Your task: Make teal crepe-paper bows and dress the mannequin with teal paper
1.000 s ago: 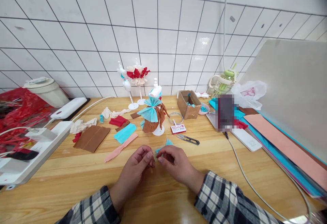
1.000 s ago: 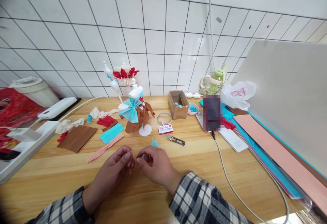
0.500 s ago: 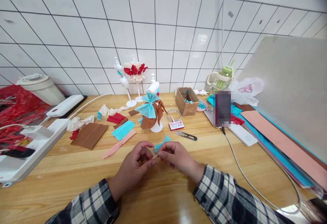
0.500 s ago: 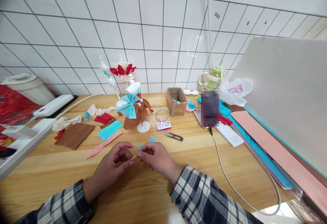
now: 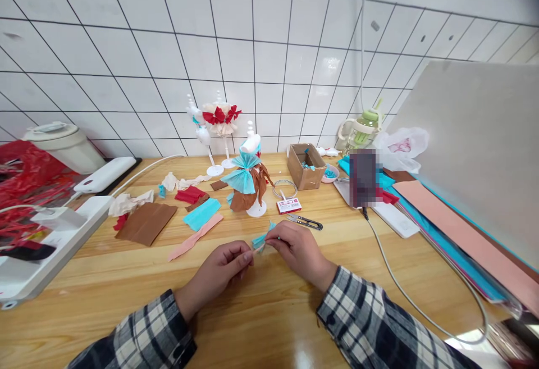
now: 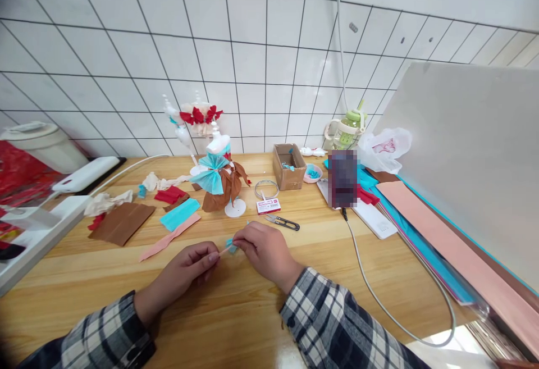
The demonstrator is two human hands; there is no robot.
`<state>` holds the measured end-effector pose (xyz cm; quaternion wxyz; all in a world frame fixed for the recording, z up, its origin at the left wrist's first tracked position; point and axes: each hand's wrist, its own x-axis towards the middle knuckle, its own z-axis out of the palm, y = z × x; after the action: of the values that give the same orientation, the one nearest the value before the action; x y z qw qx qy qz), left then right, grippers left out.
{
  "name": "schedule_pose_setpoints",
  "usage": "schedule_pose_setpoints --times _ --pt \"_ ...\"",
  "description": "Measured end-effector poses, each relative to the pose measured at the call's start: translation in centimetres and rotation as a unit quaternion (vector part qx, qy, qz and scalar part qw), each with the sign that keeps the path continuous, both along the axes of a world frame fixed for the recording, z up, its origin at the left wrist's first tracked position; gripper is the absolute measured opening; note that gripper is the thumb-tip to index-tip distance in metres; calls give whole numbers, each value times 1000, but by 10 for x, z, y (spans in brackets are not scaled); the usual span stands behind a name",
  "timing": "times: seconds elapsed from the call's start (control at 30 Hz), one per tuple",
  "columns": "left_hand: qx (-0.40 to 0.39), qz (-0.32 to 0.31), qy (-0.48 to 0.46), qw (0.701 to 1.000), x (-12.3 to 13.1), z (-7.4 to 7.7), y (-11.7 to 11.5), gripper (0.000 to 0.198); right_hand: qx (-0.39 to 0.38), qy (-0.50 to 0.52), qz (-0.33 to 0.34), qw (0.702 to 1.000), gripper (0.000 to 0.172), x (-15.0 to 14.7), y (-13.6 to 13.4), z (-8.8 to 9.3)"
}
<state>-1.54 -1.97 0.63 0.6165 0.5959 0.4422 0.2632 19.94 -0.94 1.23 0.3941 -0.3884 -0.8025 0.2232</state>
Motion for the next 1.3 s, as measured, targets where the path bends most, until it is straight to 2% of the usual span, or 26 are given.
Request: schedule_pose_setpoints --times 0.07,0.13,0.27,0.43,0.5,0.57,0.73,0.9,1.13,1.3 --pt "5 1 -2 1000 0 0 1 45 -25 11 -19 999 20 1 1 -2" --pt "20 0 4 1000 0 1 1 45 -84 48 -19 995 27 0 1 -5" --pt "71 -31 41 996 2 4 -1 42 -246 108 52 962 46 -9 -2 -13" --pt "113 -41 86 989 3 7 -3 38 -409 113 49 904 38 -16 -4 -10" --pt "108 -46 83 990 3 7 -2 38 -443 140 58 883 36 -14 -2 -6" --pt "92 -48 66 992 2 5 -1 38 -434 154 61 886 35 -10 0 -2" --pt "44 -41 13 998 -1 2 1 38 -365 165 55 915 32 -1 4 0" --pt "27 -32 -7 999 -1 4 0 38 -343 161 60 923 33 2 4 1" --pt "108 -25 61 992 -5 7 -2 36 -327 176 64 926 33 3 3 5" --pt "119 -17 62 991 -7 8 0 38 -319 172 56 930 32 3 3 6"
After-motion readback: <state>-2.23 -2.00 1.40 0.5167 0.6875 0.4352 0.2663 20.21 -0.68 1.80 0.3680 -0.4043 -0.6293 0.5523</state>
